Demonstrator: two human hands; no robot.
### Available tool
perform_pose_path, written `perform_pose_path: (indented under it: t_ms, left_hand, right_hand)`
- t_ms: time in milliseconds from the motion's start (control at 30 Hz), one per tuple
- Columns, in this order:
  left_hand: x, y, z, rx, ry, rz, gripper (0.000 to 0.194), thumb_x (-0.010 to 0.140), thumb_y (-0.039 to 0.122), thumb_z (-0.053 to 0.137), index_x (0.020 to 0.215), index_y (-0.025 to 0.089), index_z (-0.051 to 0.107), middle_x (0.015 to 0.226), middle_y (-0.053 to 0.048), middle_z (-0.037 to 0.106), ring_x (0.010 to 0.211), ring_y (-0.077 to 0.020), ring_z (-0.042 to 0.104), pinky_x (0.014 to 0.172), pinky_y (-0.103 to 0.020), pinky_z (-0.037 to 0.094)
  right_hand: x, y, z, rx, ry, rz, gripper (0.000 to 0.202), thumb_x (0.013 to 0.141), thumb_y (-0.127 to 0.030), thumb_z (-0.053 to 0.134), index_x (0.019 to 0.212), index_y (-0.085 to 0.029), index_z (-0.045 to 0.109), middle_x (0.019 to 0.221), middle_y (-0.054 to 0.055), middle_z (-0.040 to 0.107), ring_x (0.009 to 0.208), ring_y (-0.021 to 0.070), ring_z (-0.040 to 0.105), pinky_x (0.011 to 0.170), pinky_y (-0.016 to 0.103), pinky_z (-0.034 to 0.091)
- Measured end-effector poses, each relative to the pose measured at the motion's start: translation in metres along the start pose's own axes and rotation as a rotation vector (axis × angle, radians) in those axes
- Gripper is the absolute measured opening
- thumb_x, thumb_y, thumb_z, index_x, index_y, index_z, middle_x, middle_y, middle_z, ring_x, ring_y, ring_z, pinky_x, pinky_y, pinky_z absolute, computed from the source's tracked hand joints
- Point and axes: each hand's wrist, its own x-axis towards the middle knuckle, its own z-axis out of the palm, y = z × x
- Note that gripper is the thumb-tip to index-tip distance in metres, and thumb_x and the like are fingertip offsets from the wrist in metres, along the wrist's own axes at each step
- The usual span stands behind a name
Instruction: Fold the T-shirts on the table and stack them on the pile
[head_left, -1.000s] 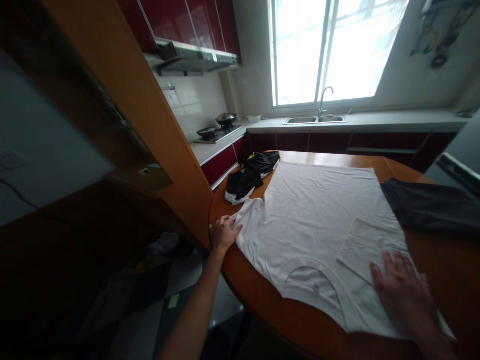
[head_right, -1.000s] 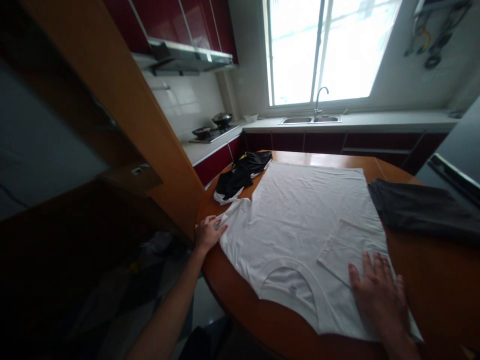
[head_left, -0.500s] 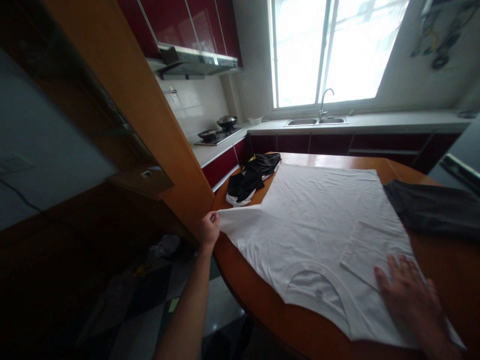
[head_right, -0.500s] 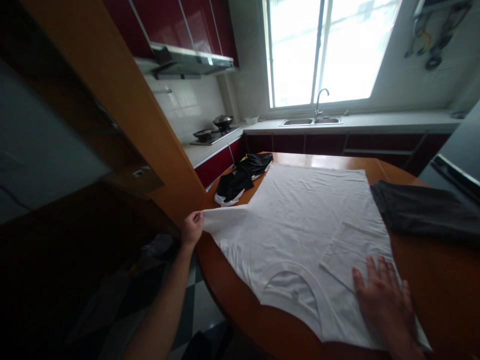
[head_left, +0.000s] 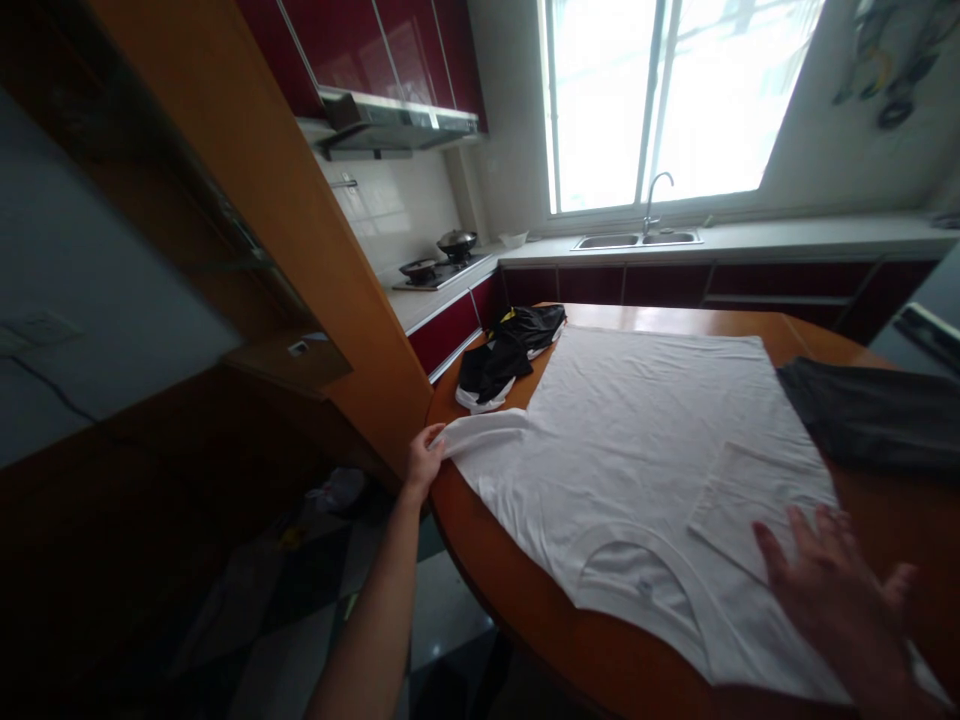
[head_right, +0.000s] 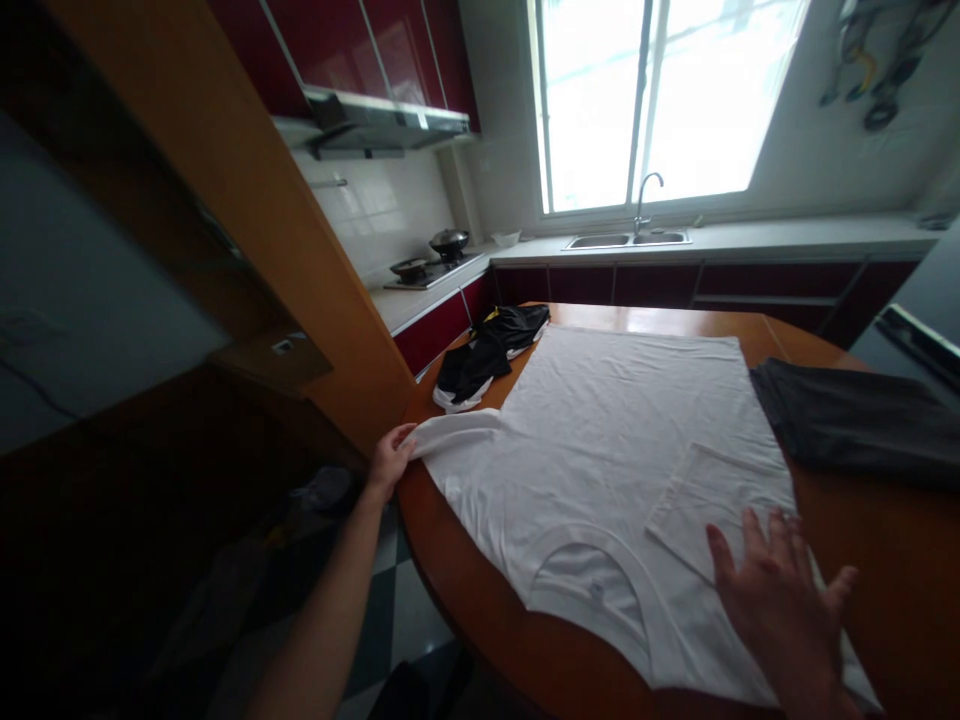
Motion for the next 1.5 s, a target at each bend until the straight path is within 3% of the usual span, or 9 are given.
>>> perform_pose_path:
  t_ms: [133, 267, 467, 633, 733, 933, 1100, 1233, 1500]
  left_hand:
    - [0.001, 0.016, -0.004, -0.015, 0.012, 0.031, 0.05, 0.076, 0.012, 0.059, 0.126, 0.011, 0.065, 0.111, -0.013, 0.075, 0.102, -0.023, 0.071, 0.093, -0.037, 0.058]
    - [-0.003, 0.059, 0.001, 0.032, -0.003, 0.184, 0.043, 0.08, 0.011, 0.056, 0.121, 0.01, 0.069, 0.119, -0.013, 0.073, 0.109, -0.0245, 0.069, 0.101, -0.038, 0.054]
    - [-0.047, 0.126, 0.051, 0.07, -0.345, 0.513, 0.047, 0.084, 0.006, 0.052, 0.127, 0.017, 0.068, 0.127, -0.008, 0.071, 0.116, -0.0221, 0.066, 0.107, -0.037, 0.05]
    - [-0.104, 0.122, 0.092, 0.05, -0.732, 0.579, 0.059, 0.083, 0.008, 0.061, 0.14, 0.024, 0.059, 0.132, -0.007, 0.067, 0.105, -0.0194, 0.068, 0.091, -0.032, 0.058]
    - [-0.115, 0.105, 0.094, -0.016, -0.76, 0.51, 0.05, 0.086, 0.02, 0.066, 0.135, 0.024, 0.062, 0.133, -0.008, 0.067, 0.094, -0.0176, 0.069, 0.075, -0.028, 0.06]
    - [-0.049, 0.082, 0.08, 0.16, -0.359, 0.45, 0.025, 0.086, 0.008, 0.055, 0.1, 0.018, 0.074, 0.102, -0.007, 0.074, 0.091, -0.0195, 0.068, 0.085, -0.032, 0.057]
    - [0.017, 0.079, 0.1, 0.414, -0.5, 0.666, 0.046, 0.079, 0.002, 0.061, 0.117, 0.025, 0.073, 0.117, -0.007, 0.067, 0.113, -0.0241, 0.06, 0.107, -0.04, 0.046]
    - [0.05, 0.077, 0.129, 0.433, -0.655, 0.72, 0.022, 0.075, 0.01, 0.07, 0.09, 0.023, 0.079, 0.112, -0.008, 0.067, 0.112, -0.0253, 0.06, 0.109, -0.043, 0.044]
    - [0.065, 0.076, 0.169, 0.386, -0.551, 0.615, 0.021, 0.08, 0.022, 0.07, 0.1, 0.016, 0.074, 0.096, -0.007, 0.068, 0.091, -0.0214, 0.064, 0.094, -0.038, 0.051]
  right_hand:
    - [0.004, -0.047, -0.009, 0.162, 0.023, -0.124, 0.065, 0.097, -0.054, 0.025, 0.136, -0.013, 0.057, 0.155, 0.021, 0.043, 0.15, 0.0341, 0.029, 0.119, 0.067, 0.014]
    - [0.008, -0.101, -0.01, 0.582, -0.041, -0.244, 0.053, 0.096, -0.052, 0.039, 0.122, -0.015, 0.067, 0.147, 0.019, 0.053, 0.142, 0.0307, 0.043, 0.118, 0.052, 0.033]
    - [0.024, -0.181, 0.004, 1.295, -0.53, -0.018, 0.056, 0.085, -0.068, 0.059, 0.111, -0.02, 0.072, 0.127, 0.017, 0.068, 0.118, 0.0323, 0.064, 0.101, 0.048, 0.052]
    - [0.031, -0.219, 0.018, 1.619, -0.811, 0.349, 0.059, 0.088, -0.065, 0.056, 0.13, -0.025, 0.061, 0.123, 0.013, 0.069, 0.1, 0.0248, 0.072, 0.087, 0.039, 0.057]
    - [0.029, -0.225, 0.02, 1.652, -0.854, 0.352, 0.056, 0.09, -0.066, 0.051, 0.122, -0.022, 0.065, 0.11, 0.012, 0.073, 0.09, 0.0234, 0.072, 0.079, 0.035, 0.057]
    - [0.028, -0.224, 0.014, 1.513, -0.916, 0.318, 0.057, 0.083, -0.069, 0.059, 0.096, -0.015, 0.074, 0.086, 0.011, 0.074, 0.082, 0.0228, 0.07, 0.076, 0.033, 0.054]
    - [0.028, -0.227, 0.024, 1.395, -0.881, 0.36, 0.044, 0.081, -0.058, 0.064, 0.087, -0.016, 0.075, 0.076, 0.008, 0.072, 0.072, 0.0191, 0.067, 0.065, 0.028, 0.051]
    - [0.023, -0.231, 0.032, 1.282, -0.858, 0.301, 0.037, 0.074, -0.051, 0.07, 0.077, -0.015, 0.075, 0.065, 0.003, 0.067, 0.061, 0.0157, 0.06, 0.054, 0.025, 0.046]
    - [0.029, -0.228, 0.023, 1.305, -0.479, 0.15, 0.036, 0.071, -0.039, 0.067, 0.095, -0.013, 0.075, 0.08, 0.005, 0.072, 0.067, 0.0177, 0.063, 0.059, 0.03, 0.057]
